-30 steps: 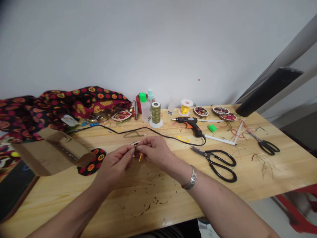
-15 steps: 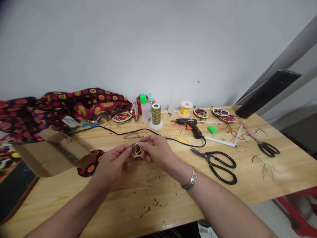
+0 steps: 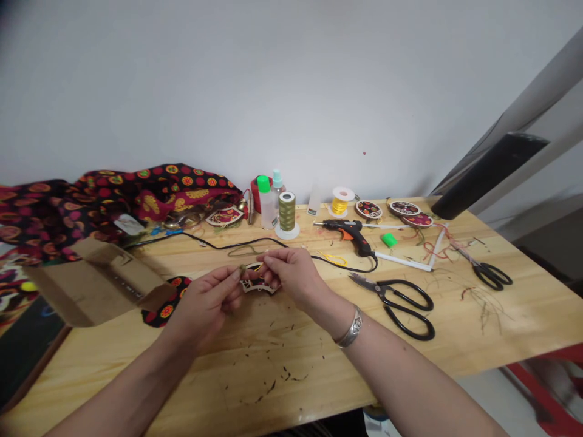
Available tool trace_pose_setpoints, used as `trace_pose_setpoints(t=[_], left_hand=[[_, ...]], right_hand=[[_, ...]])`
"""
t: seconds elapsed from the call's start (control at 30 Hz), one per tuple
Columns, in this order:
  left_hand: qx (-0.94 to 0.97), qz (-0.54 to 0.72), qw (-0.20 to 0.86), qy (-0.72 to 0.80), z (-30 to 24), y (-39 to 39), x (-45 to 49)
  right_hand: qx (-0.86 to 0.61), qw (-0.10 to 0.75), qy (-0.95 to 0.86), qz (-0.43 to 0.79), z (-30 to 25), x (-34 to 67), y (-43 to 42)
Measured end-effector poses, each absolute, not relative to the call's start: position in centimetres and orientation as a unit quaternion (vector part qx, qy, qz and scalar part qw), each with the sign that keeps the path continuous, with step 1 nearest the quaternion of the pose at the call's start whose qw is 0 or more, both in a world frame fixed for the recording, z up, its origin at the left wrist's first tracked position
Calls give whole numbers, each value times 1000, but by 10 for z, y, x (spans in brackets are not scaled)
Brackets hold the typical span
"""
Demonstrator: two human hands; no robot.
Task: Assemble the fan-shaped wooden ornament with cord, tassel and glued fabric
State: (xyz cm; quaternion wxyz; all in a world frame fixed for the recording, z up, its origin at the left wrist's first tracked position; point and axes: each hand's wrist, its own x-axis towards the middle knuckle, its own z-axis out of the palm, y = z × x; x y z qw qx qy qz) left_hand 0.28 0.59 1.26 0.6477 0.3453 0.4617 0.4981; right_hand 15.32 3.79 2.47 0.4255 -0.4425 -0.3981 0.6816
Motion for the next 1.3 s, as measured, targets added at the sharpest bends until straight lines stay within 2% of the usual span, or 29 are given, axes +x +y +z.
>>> trace_pose_setpoints(t=[0.2,0.33,0.6,0.67,0.77,0.9,1.07,1.3], left_hand=[[343,499,654,454,14,7,4],[339,500,652,458,13,6,5],[335,479,691,425,14,6,2],[331,461,716,406,16,5,2],[317,437,751,380,19,3,2],[300,450,755,371,18,2,2],[294,493,725,381,17,4,2],[329,510,680,411,14,6,4]], right_hand=[[-432,417,-387,700,24,153,37],[-466,417,-416,661,25,151,35],[-506,514,-557,411,25,157,39],[-498,523,-535,438,26,157,40],[-468,517,-450,558,27,154,36],[-426,487,-395,652,26,149,31],[-397,486,-446,638,27,148,29],[-452,460,-421,638,30,147,28]])
